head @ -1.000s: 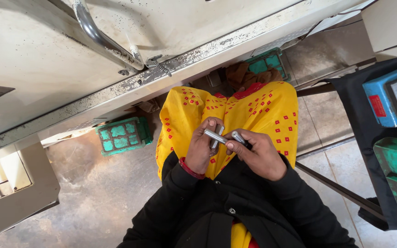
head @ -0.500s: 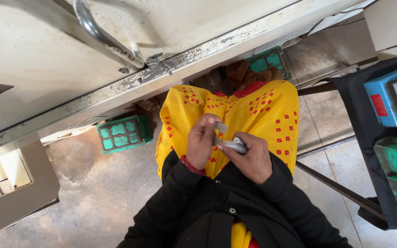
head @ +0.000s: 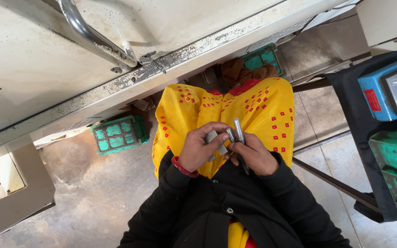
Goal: The person sits on the floor and repeatedly picks up small cylindrical metal parts from a green crate. They hold the parts in both hands, rotate them, and compare them before placing them back into the crate. The person continues this cycle of picking, inspecting, and returning the parts.
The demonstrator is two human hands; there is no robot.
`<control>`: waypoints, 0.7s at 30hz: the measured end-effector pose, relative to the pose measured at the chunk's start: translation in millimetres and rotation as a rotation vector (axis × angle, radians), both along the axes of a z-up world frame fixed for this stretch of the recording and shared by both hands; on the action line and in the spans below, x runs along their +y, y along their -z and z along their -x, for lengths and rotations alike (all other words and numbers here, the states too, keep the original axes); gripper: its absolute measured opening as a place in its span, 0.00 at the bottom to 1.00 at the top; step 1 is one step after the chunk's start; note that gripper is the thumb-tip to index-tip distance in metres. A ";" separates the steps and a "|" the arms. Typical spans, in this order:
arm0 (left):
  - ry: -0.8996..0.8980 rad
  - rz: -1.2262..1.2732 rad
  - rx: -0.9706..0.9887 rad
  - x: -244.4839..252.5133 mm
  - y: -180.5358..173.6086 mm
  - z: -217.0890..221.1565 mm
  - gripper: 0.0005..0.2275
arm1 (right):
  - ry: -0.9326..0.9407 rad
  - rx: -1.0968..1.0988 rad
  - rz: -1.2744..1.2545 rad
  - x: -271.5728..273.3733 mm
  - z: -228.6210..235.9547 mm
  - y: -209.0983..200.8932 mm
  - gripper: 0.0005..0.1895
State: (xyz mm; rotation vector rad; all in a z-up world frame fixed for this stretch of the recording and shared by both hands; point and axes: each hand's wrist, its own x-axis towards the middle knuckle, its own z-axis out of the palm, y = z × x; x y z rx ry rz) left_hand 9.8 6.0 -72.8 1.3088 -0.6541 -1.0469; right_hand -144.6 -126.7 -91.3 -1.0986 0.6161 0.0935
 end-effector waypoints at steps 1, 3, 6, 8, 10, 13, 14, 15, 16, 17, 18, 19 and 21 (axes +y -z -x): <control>0.014 -0.034 0.002 1.0 1.3 -0.4 0.09 | -0.028 -0.003 0.009 0.4 0.7 2.0 0.12; 0.048 -0.098 0.004 2.2 5.7 -1.3 0.07 | -0.079 -0.009 0.030 0.2 0.8 4.6 0.14; -0.083 -0.071 0.170 6.1 14.1 -2.5 0.06 | -0.040 -0.030 -0.114 1.5 -2.2 5.6 0.17; -0.176 -0.077 0.141 8.0 20.8 -5.7 0.08 | -0.006 -0.024 -0.122 3.0 -3.4 4.6 0.17; -0.260 -0.048 0.261 7.8 27.2 -9.3 0.11 | 0.029 -0.016 -0.068 4.6 -4.6 2.6 0.16; -0.324 -0.014 0.576 6.9 34.1 -11.0 0.15 | 0.083 -0.037 0.075 5.3 -3.1 -4.7 0.15; -0.314 -0.047 0.623 6.6 35.3 -10.9 0.15 | 0.100 -0.071 0.104 3.9 -2.6 -8.0 0.15; -0.304 -0.080 0.670 6.2 35.9 -10.1 0.16 | 0.116 -0.105 0.133 2.5 -2.7 -11.2 0.15; -0.286 -0.090 0.679 6.4 35.8 -8.0 0.16 | 0.090 -0.091 0.166 2.1 -2.1 -14.7 0.14; -0.267 -0.099 0.689 6.4 35.2 -5.4 0.16 | 0.063 -0.076 0.199 1.2 -2.2 -17.8 0.13; -0.244 -0.108 0.697 5.4 34.1 -3.8 0.15 | 0.041 -0.063 0.235 0.1 -2.9 -20.9 0.13; -0.231 -0.085 0.713 4.9 32.7 -2.4 0.15 | 0.027 -0.048 0.286 0.4 -4.7 -22.9 0.12; -0.205 -0.040 0.748 4.0 30.0 0.0 0.15 | -0.003 -0.015 0.390 1.9 -8.2 -25.4 0.12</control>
